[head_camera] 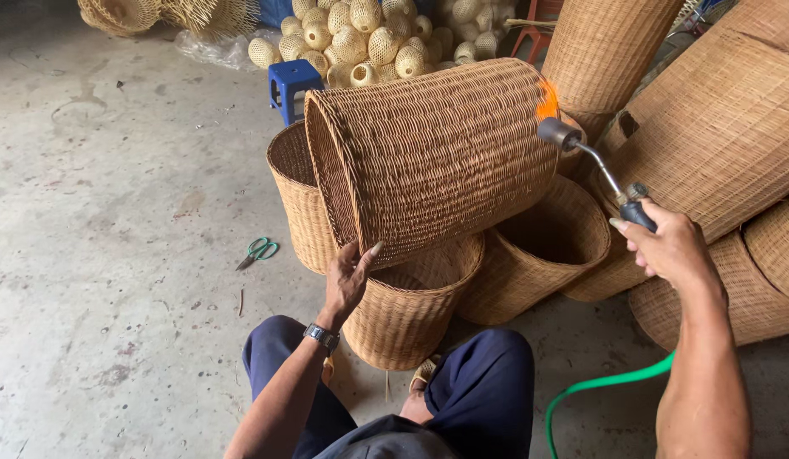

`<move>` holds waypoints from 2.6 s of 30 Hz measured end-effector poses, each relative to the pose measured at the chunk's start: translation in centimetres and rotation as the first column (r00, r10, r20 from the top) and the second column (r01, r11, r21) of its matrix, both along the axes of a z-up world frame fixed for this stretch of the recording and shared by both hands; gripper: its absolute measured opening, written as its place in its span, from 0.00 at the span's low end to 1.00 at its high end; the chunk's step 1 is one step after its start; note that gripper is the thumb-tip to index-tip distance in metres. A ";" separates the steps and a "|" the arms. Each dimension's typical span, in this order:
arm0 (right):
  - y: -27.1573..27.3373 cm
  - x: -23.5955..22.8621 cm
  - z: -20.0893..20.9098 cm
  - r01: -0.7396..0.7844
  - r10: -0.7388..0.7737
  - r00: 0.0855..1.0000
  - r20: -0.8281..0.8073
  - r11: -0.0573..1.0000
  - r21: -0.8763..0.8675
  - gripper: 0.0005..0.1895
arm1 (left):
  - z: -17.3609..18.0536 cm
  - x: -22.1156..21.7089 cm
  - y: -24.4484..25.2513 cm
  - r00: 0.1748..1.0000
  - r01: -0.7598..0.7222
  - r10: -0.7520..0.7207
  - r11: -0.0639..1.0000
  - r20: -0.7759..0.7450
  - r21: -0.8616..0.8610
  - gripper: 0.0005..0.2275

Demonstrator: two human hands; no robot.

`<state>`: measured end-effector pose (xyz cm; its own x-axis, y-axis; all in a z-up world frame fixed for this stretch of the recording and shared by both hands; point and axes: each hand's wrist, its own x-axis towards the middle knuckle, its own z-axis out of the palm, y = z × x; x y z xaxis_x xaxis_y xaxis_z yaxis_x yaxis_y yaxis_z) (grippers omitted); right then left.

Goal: The person handles woven bamboo baskets one at a time, rotating them by hand while applying a flame from a blowtorch to the inner and outer surfaces.

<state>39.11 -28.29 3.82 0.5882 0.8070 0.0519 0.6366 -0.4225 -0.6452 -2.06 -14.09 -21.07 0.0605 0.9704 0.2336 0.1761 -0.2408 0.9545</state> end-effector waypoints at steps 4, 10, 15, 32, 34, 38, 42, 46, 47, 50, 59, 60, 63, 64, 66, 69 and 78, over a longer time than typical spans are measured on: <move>1.6 1.5 0.8 -0.012 0.013 0.999 0.029 0.999 -0.031 0.18 | 0.6 0.5 -1.0 0.980 -0.022 -0.055 0.925 0.192 0.379 0.28; 5.9 1.7 4.4 -0.098 0.101 0.991 0.086 0.994 -0.044 0.16 | 2.2 -0.1 -2.9 0.980 -0.084 0.124 0.966 -0.155 0.243 0.22; 7.2 -3.1 7.3 -0.115 0.136 0.974 0.184 0.986 -0.120 0.14 | 1.2 0.0 -2.4 0.984 -0.093 0.134 0.948 -0.116 0.306 0.20; 1.1 -15.1 6.4 -0.599 0.543 0.714 0.442 0.800 -0.016 0.15 | 1.4 1.5 5.4 0.984 -0.170 0.176 0.974 -0.028 0.153 0.29; 0.7 -15.2 5.9 -0.690 0.594 0.658 0.463 0.722 0.056 0.15 | 1.7 1.4 5.8 0.983 -0.146 0.121 0.969 0.135 0.197 0.31; 0.9 -16.3 5.2 -0.583 0.525 0.722 0.451 0.813 -0.013 0.22 | 2.0 1.2 4.8 0.979 -0.003 -0.049 0.967 0.199 0.255 0.32; 1.1 -17.8 4.7 -0.793 0.646 0.552 0.527 0.603 0.091 0.17 | 1.1 1.2 4.5 0.970 -0.182 0.196 0.978 -0.143 0.104 0.33; 1.1 -19.1 4.7 -0.773 0.619 0.519 0.590 0.634 0.015 0.27 | 0.3 1.3 4.1 0.982 -0.177 0.165 0.974 -0.091 -0.144 0.38; 1.0 -19.3 4.9 -0.790 0.636 0.486 0.600 0.614 -0.010 0.28 | 0.2 1.2 4.0 0.981 -0.182 0.171 0.973 -0.087 -0.142 0.38; -1.0 -19.7 4.8 -0.610 0.615 0.560 0.555 0.759 -0.226 0.32 | -0.4 0.7 3.3 0.989 -0.146 0.138 0.977 0.059 0.156 0.37; -4.0 -19.7 3.2 -0.628 0.561 0.526 0.639 0.763 -0.154 0.31 | -1.5 1.2 2.5 0.978 -0.165 0.183 0.973 0.104 -0.160 0.37; -4.2 -19.8 3.2 -0.629 0.564 0.525 0.638 0.762 -0.155 0.31 | -2.0 1.0 2.2 0.972 -0.232 0.233 0.972 0.021 -0.026 0.37; -4.6 -20.5 3.8 -0.629 0.536 0.543 0.647 0.770 -0.110 0.30 | -4.3 0.6 1.1 0.947 -0.314 0.319 0.942 -0.026 0.123 0.37; -4.6 -20.7 4.0 -0.587 0.557 0.539 0.631 0.786 -0.193 0.32 | -5.0 0.5 0.7 0.940 -0.337 0.340 0.932 0.000 0.131 0.37; -4.4 -21.2 4.5 -0.542 0.581 0.537 0.612 0.793 -0.278 0.33 | -6.1 0.7 0.1 0.951 -0.305 0.306 0.952 0.033 -0.033 0.38; -4.5 -21.6 4.4 -0.621 0.516 0.424 0.744 0.764 -0.176 0.30 | -8.1 0.4 -0.7 0.957 -0.263 0.284 0.935 0.061 -0.237 0.39; -10.4 -21.2 -6.0 -0.537 0.685 0.563 0.463 0.729 -0.425 0.34 | -15.0 -7.0 -1.3 0.856 -0.479 0.513 0.832 0.063 -0.279 0.32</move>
